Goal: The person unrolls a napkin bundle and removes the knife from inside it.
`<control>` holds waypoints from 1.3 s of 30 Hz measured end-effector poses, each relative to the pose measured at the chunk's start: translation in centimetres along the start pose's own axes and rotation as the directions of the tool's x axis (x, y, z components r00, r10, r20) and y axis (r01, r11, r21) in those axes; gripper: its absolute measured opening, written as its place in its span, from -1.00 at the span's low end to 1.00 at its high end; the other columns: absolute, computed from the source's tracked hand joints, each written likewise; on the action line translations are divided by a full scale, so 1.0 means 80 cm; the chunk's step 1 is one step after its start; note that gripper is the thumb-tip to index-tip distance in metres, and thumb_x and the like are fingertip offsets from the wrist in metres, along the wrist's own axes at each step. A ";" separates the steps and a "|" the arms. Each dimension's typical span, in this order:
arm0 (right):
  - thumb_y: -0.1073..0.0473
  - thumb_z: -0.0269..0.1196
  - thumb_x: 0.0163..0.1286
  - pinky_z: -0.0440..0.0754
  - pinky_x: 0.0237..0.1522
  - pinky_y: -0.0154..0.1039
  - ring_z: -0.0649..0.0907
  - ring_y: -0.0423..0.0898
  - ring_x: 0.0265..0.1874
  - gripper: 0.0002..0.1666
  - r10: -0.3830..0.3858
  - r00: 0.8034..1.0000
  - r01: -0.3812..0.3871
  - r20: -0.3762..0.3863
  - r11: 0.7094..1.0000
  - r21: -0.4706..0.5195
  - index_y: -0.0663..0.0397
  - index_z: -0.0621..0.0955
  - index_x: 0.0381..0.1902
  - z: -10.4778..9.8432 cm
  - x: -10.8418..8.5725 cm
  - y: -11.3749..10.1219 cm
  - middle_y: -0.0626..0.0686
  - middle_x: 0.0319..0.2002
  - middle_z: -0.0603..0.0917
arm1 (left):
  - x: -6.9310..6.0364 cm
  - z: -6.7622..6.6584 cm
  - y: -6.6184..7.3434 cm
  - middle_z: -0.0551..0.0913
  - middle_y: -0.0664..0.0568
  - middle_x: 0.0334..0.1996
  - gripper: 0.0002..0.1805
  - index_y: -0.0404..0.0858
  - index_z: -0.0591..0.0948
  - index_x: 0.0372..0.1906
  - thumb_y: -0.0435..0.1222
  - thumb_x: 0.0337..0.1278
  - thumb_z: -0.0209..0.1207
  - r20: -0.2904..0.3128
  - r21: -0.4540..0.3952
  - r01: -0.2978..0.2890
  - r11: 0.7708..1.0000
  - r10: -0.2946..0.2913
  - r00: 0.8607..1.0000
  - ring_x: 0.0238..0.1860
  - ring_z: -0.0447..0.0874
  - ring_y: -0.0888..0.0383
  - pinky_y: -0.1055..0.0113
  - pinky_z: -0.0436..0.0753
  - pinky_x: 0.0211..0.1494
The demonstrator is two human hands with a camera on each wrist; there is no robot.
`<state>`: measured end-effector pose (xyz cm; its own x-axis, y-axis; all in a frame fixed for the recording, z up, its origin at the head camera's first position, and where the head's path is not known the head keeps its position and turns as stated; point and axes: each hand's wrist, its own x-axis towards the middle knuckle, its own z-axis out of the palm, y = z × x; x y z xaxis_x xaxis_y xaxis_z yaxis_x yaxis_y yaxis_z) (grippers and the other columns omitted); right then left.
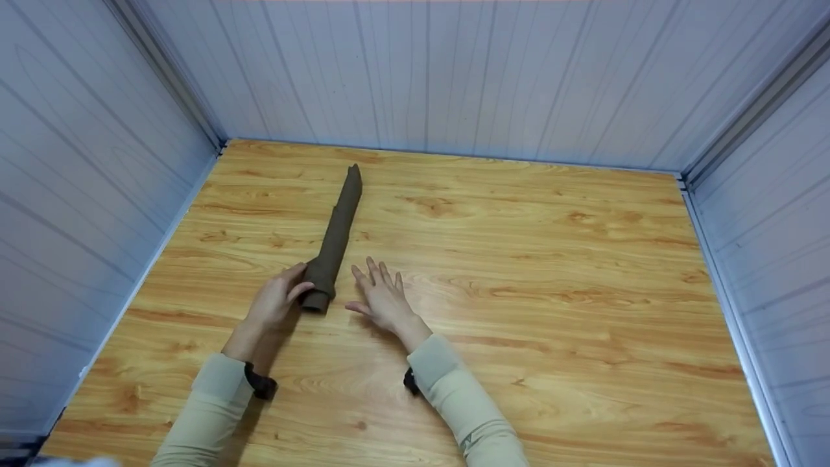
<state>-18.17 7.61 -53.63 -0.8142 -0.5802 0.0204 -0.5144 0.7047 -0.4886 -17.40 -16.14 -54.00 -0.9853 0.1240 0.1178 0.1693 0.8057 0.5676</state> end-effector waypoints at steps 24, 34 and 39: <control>-0.28 -0.01 0.24 -0.04 0.15 0.26 -0.01 0.18 0.30 -0.15 -0.054 0.998 0.055 0.028 0.998 -0.034 -0.01 0.09 0.37 0.011 0.013 -0.016 0.18 0.36 -0.04 | -0.009 -0.006 0.003 0.52 -0.15 0.00 -0.51 -0.32 0.53 0.03 -0.11 0.02 0.15 -0.109 0.002 -0.135 0.991 0.134 0.985 0.00 0.48 -0.08 0.10 0.46 -0.03; -0.27 -0.01 0.24 -0.03 0.15 0.26 -0.01 0.18 0.30 -0.14 -0.060 0.997 0.062 0.041 0.998 -0.029 0.00 0.07 0.37 0.011 0.019 -0.021 0.20 0.35 -0.05 | -0.012 -0.007 0.005 0.56 -0.16 -0.07 -0.60 -0.33 0.59 -0.05 -0.16 0.03 0.17 -0.179 0.009 -0.187 0.982 0.185 0.966 -0.06 0.53 -0.06 0.12 0.49 -0.07; -0.25 0.01 0.24 -0.05 0.16 0.26 -0.03 0.16 0.31 -0.15 -0.049 0.998 0.049 0.051 0.999 -0.004 -0.01 0.07 0.37 0.011 0.022 -0.020 0.20 0.36 -0.05 | -0.013 -0.006 0.006 0.58 -0.16 -0.11 -0.63 -0.35 0.60 -0.08 -0.19 0.05 0.16 -0.197 0.003 -0.188 0.982 0.185 0.963 -0.07 0.53 -0.06 0.12 0.48 -0.05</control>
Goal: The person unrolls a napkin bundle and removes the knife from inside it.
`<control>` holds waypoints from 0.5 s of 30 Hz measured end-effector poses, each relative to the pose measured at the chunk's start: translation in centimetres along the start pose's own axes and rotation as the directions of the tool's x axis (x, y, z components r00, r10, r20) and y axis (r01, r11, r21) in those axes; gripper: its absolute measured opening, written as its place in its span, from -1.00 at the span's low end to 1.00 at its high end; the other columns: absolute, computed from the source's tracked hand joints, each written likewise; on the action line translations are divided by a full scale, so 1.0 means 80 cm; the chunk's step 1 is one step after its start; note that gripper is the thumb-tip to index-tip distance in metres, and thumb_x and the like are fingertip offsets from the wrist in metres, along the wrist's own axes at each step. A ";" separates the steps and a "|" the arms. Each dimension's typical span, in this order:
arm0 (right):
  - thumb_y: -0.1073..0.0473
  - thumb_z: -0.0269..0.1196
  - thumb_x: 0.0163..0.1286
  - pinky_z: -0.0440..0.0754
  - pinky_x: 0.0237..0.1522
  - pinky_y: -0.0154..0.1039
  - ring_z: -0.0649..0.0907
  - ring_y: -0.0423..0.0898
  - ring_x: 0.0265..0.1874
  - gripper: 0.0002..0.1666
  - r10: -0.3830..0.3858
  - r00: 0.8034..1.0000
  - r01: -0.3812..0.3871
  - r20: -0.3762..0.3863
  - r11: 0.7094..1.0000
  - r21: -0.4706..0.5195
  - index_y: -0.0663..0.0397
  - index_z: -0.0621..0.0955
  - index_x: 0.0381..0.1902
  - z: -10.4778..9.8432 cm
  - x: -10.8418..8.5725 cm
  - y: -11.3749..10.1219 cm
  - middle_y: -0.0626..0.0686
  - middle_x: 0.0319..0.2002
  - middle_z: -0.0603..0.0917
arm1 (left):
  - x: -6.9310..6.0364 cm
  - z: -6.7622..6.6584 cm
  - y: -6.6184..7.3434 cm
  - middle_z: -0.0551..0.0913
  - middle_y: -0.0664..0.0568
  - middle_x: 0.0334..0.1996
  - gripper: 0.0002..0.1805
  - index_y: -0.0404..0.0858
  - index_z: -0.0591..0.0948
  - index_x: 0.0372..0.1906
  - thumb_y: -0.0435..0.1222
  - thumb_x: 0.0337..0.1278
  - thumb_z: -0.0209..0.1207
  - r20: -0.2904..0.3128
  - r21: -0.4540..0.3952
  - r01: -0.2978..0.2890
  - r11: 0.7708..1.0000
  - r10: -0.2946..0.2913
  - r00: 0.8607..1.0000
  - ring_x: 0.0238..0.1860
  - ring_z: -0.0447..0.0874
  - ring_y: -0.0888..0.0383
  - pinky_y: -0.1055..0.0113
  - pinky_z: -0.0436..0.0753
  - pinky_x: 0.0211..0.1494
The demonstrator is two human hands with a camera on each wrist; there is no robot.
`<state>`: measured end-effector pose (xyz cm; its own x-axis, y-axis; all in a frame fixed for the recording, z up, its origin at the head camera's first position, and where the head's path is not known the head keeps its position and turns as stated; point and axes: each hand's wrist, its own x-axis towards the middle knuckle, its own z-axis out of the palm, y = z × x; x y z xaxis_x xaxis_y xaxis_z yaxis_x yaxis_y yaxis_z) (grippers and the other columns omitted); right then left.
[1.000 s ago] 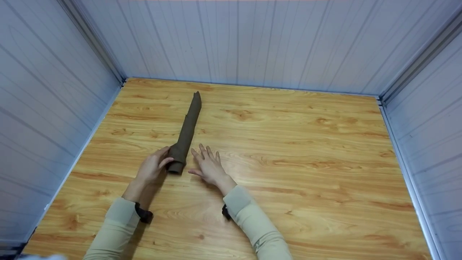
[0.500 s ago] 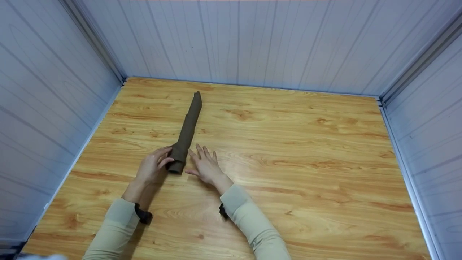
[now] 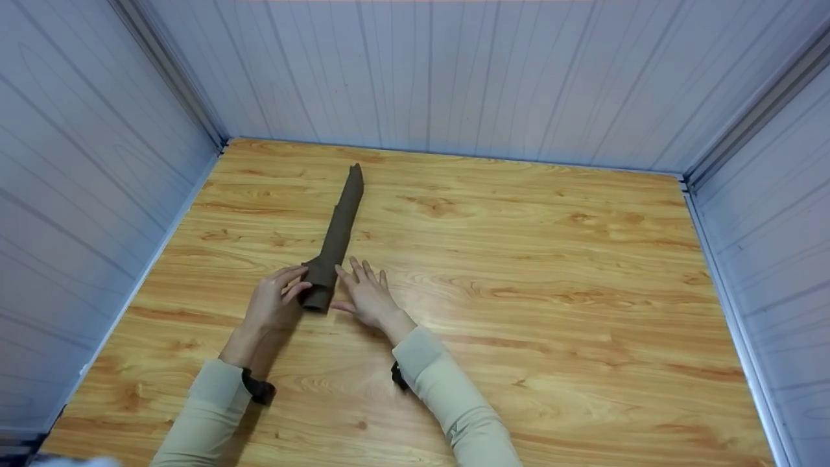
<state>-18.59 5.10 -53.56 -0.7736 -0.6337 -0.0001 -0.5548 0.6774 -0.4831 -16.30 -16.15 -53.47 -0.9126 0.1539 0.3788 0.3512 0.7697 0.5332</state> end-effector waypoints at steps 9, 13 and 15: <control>-0.25 0.02 0.24 -0.06 0.16 0.25 -0.02 0.16 0.30 -0.14 0.010 1.000 -0.010 0.022 1.000 0.012 -0.01 0.06 0.37 0.005 0.007 0.003 0.19 0.36 -0.06 | -0.003 0.002 -0.001 0.60 -0.18 -0.21 -0.68 -0.39 0.61 -0.14 -0.25 0.05 0.17 -0.050 -0.024 -0.005 1.000 0.004 0.999 -0.17 0.57 -0.05 0.15 0.52 -0.13; -0.25 0.02 0.23 -0.06 0.16 0.25 -0.02 0.17 0.30 -0.13 0.005 1.000 -0.005 0.030 1.000 0.015 -0.02 0.05 0.38 0.008 0.010 0.004 0.19 0.36 -0.05 | -0.005 0.003 -0.002 0.61 -0.19 -0.24 -0.70 -0.40 0.62 -0.17 -0.26 0.05 0.16 -0.072 -0.027 -0.019 0.999 0.017 0.997 -0.19 0.58 -0.06 0.16 0.53 -0.14; -0.25 0.03 0.23 -0.05 0.16 0.24 -0.02 0.16 0.30 -0.13 -0.001 1.000 0.000 0.031 1.000 0.017 -0.02 0.05 0.38 0.010 0.012 0.004 0.19 0.36 -0.05 | -0.005 0.002 -0.004 0.61 -0.19 -0.24 -0.71 -0.41 0.62 -0.18 -0.27 0.05 0.17 -0.080 -0.036 -0.018 0.999 0.016 0.997 -0.19 0.59 -0.05 0.16 0.53 -0.15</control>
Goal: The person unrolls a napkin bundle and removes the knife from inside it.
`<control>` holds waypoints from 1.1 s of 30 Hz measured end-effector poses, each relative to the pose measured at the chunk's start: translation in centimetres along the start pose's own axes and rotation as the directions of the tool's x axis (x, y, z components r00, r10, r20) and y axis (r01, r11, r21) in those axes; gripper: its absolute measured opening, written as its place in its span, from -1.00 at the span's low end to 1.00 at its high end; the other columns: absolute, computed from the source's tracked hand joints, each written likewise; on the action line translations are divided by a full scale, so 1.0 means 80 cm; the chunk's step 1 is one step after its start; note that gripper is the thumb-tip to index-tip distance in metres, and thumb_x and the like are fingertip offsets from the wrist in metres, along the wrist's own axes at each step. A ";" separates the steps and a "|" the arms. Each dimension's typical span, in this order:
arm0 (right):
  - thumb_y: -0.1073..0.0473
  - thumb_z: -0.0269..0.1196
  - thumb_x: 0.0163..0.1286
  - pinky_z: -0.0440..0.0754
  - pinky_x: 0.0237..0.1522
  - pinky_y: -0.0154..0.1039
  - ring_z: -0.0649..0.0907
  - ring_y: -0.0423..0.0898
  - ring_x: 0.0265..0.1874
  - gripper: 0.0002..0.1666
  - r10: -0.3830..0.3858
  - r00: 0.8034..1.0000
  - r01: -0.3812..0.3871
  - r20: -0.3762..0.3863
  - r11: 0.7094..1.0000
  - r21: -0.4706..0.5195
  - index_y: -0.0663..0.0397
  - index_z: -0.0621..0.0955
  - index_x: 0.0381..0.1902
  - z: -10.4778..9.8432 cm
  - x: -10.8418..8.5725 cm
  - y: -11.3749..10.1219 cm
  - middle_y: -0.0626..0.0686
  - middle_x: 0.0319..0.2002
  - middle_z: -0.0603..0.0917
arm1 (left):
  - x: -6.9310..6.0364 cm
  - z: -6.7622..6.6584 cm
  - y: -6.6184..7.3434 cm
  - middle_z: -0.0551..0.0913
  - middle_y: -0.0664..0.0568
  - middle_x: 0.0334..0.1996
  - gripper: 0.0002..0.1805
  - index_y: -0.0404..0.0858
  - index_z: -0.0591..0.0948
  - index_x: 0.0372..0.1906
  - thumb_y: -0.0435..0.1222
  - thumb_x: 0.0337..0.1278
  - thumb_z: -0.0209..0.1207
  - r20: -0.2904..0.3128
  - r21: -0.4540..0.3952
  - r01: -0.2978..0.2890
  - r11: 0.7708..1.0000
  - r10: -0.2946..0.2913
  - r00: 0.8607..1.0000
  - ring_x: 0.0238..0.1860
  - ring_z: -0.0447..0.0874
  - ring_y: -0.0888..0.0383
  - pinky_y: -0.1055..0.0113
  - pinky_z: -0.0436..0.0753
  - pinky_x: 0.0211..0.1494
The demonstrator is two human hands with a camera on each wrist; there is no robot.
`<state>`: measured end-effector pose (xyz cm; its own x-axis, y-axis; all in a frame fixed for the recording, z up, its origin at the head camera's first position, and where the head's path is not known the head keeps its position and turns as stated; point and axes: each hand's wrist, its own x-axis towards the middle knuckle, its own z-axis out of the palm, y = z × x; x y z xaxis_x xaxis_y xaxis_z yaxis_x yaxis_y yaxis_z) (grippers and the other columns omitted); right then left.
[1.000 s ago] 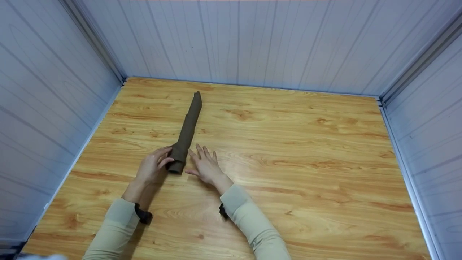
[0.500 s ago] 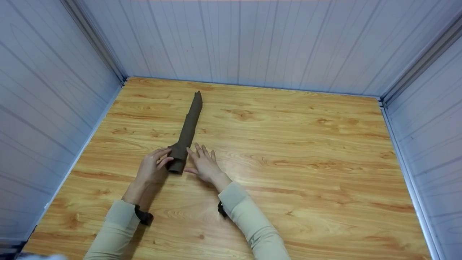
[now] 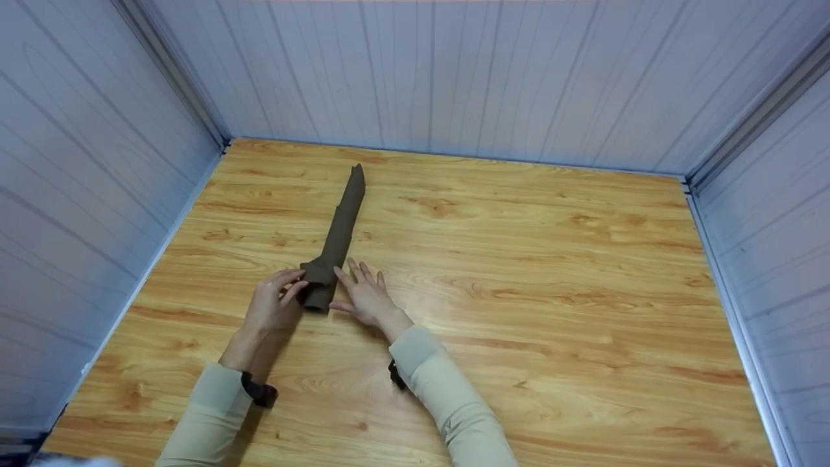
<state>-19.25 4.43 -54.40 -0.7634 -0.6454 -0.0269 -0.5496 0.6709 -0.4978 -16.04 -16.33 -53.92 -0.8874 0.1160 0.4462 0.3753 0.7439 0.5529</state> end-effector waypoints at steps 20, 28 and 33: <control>-0.27 -0.01 0.24 -0.02 0.19 0.18 -0.06 0.12 0.32 -0.15 -0.056 0.998 0.056 0.001 0.998 -0.013 -0.05 0.05 0.38 0.009 0.010 -0.006 0.15 0.37 -0.12 | -0.004 -0.014 -0.011 0.61 -0.20 -0.22 -0.73 -0.43 0.62 -0.18 -0.32 0.06 0.16 0.007 -0.033 0.087 0.996 -0.086 0.996 -0.26 0.61 0.00 0.21 0.57 -0.25; -0.29 -0.01 0.22 0.00 0.18 0.19 -0.06 0.11 0.32 -0.13 -0.058 0.998 0.058 0.001 0.998 -0.014 -0.09 0.02 0.38 0.011 0.012 -0.008 0.15 0.37 -0.14 | -0.007 -0.022 -0.016 0.62 -0.18 -0.26 -0.76 -0.44 0.62 -0.20 -0.35 0.04 0.18 -0.021 -0.006 0.103 0.995 -0.103 0.994 -0.35 0.61 0.04 0.22 0.57 -0.34; -0.28 -0.01 0.23 -0.02 0.19 0.18 -0.08 0.08 0.33 -0.14 -0.055 0.998 0.056 0.010 0.998 -0.018 -0.09 0.03 0.38 0.011 0.014 -0.009 0.13 0.37 -0.15 | -0.008 -0.022 -0.019 0.63 -0.17 -0.27 -0.76 -0.43 0.62 -0.20 -0.36 0.04 0.18 -0.031 -0.002 0.105 0.994 -0.105 0.994 -0.34 0.61 0.05 0.23 0.57 -0.32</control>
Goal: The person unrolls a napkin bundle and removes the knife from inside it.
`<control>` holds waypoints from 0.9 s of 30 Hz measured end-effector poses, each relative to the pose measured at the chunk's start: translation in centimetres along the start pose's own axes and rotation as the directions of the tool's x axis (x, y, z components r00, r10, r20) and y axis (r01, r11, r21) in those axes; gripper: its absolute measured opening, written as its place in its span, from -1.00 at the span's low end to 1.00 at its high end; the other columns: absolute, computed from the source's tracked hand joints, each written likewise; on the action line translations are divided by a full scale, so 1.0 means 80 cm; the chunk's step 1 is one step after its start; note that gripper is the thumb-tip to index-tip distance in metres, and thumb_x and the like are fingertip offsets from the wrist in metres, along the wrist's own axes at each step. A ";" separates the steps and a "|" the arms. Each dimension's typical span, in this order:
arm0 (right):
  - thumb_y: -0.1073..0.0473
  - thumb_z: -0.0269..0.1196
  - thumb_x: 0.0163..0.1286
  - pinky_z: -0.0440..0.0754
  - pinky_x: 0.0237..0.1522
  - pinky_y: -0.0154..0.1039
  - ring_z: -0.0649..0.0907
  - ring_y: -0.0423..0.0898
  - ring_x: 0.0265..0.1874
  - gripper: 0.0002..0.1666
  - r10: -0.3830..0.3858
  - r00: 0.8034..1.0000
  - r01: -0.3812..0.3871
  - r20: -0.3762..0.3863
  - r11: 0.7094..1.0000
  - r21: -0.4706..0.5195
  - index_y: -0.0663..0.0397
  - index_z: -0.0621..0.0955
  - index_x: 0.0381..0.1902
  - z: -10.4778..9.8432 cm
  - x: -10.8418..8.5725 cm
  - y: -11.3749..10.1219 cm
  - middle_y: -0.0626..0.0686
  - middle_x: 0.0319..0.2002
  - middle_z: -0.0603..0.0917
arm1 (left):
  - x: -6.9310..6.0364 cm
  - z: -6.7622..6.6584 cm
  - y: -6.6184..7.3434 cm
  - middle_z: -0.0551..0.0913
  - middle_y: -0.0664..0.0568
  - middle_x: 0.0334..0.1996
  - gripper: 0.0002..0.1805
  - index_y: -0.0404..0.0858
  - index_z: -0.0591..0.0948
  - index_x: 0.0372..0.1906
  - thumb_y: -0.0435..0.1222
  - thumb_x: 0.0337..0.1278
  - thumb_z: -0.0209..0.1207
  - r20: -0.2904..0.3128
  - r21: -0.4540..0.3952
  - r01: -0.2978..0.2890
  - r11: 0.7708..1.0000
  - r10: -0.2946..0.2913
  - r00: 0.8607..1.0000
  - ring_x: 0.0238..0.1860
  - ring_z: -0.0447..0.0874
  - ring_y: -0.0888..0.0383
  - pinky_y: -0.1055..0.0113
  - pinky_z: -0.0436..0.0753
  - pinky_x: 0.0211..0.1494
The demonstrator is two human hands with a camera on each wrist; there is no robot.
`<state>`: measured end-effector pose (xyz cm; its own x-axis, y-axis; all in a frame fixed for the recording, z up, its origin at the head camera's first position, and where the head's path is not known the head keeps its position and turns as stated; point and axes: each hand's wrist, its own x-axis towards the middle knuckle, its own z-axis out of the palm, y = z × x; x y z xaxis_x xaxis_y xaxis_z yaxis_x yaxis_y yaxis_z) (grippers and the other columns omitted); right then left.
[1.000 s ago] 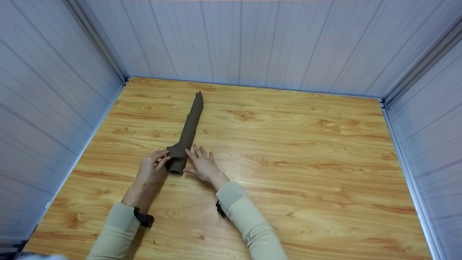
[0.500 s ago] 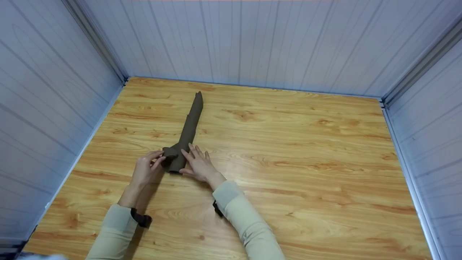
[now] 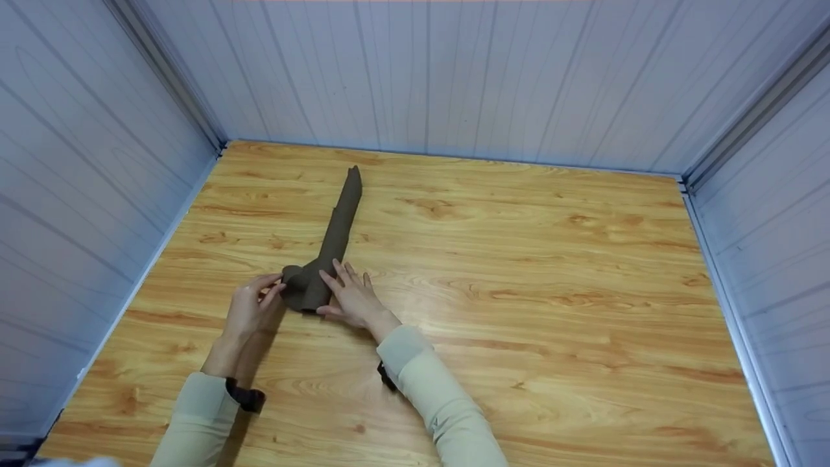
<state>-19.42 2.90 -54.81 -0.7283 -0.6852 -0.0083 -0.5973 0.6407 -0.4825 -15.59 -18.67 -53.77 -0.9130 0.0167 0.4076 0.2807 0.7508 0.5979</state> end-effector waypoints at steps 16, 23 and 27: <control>-0.28 -0.05 0.25 -0.03 0.21 0.13 -0.10 0.03 0.33 -0.16 -0.042 0.999 0.042 -0.003 0.999 -0.034 -0.06 0.05 0.38 0.001 0.003 -0.005 0.09 0.38 -0.12 | 0.001 -0.009 0.004 0.62 -0.15 -0.27 -0.74 -0.41 0.60 -0.15 -0.46 -0.04 0.20 -0.024 0.003 0.007 1.000 -0.007 1.000 -0.30 0.59 0.01 0.21 0.57 -0.32; -0.27 -0.04 0.25 -0.02 0.21 0.15 -0.08 0.05 0.33 -0.17 -0.046 0.999 0.046 0.000 0.999 -0.027 -0.04 0.08 0.37 0.001 0.003 -0.006 0.11 0.37 -0.10 | 0.003 -0.013 0.005 0.61 -0.19 -0.24 -0.73 -0.45 0.59 -0.17 -0.51 -0.09 0.22 -0.061 -0.005 -0.037 0.999 0.036 0.997 -0.22 0.59 -0.04 0.16 0.56 -0.20; -0.27 -0.03 0.25 -0.01 0.21 0.14 -0.08 0.03 0.33 -0.17 -0.039 0.999 0.039 0.004 0.999 -0.034 -0.04 0.08 0.37 0.002 0.003 -0.007 0.10 0.37 -0.10 | 0.004 -0.012 0.004 0.61 -0.21 -0.24 -0.72 -0.48 0.59 -0.19 -0.50 -0.12 0.25 -0.107 0.011 -0.087 0.996 0.088 0.990 -0.20 0.59 -0.07 0.15 0.54 -0.16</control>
<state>-19.20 2.32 -54.65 -0.7032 -0.7109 0.0069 -0.6363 0.6251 -0.4520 -15.48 -19.02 -52.79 -0.8480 0.0116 0.5299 0.3556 0.7539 0.5525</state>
